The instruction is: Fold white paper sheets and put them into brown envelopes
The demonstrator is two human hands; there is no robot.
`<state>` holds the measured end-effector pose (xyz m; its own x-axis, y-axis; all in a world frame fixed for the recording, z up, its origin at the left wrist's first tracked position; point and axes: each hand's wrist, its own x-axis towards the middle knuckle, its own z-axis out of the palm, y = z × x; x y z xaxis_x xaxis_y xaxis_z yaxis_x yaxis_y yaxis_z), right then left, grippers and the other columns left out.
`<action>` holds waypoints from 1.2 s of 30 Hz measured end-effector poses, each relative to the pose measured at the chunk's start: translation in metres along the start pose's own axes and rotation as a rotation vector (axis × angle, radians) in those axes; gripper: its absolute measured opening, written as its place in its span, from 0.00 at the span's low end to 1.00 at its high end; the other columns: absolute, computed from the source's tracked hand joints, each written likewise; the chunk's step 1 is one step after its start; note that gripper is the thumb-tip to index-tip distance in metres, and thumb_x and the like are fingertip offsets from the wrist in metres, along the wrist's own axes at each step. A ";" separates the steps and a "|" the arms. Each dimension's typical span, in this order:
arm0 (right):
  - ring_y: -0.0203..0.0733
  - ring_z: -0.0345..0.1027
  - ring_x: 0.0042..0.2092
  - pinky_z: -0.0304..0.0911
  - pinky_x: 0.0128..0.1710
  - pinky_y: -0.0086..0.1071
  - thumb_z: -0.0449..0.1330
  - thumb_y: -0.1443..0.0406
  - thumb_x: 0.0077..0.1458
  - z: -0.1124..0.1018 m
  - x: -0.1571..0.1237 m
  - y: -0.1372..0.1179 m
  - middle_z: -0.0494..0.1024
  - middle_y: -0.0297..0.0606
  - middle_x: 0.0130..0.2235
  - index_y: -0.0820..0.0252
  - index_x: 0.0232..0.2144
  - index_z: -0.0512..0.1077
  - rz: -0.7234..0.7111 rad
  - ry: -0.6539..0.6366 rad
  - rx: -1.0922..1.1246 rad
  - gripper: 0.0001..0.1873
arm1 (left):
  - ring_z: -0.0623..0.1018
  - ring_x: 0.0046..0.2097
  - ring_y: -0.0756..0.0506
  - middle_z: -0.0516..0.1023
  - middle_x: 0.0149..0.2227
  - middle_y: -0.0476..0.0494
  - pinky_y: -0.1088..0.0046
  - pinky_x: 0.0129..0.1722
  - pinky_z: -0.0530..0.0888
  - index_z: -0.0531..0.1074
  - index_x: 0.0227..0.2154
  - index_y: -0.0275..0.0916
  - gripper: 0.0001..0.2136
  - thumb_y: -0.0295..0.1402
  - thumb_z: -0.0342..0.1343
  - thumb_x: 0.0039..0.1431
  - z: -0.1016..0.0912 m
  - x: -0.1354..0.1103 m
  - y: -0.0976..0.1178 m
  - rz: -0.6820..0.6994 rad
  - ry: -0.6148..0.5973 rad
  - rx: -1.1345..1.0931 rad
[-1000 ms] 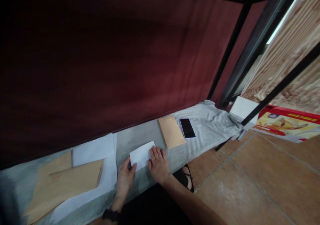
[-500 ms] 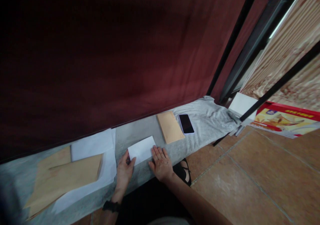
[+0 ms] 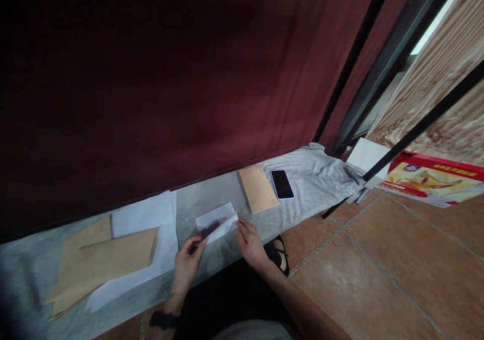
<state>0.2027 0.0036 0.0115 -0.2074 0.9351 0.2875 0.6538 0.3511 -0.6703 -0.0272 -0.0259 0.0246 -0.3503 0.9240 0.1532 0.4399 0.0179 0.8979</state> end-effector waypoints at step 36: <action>0.41 0.71 0.32 0.67 0.33 0.32 0.62 0.55 0.57 -0.063 0.050 -0.044 0.79 0.33 0.29 0.57 0.31 0.80 0.219 0.154 0.732 0.14 | 0.80 0.38 0.42 0.84 0.35 0.45 0.66 0.40 0.77 0.79 0.34 0.39 0.21 0.53 0.63 0.49 -0.032 -0.002 0.061 -0.155 -0.150 -0.158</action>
<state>0.2096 0.0318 0.0990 0.0091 0.9883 0.1520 0.0108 0.1519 -0.9883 -0.0264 -0.0389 0.0924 -0.2723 0.9612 -0.0437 0.2521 0.1151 0.9608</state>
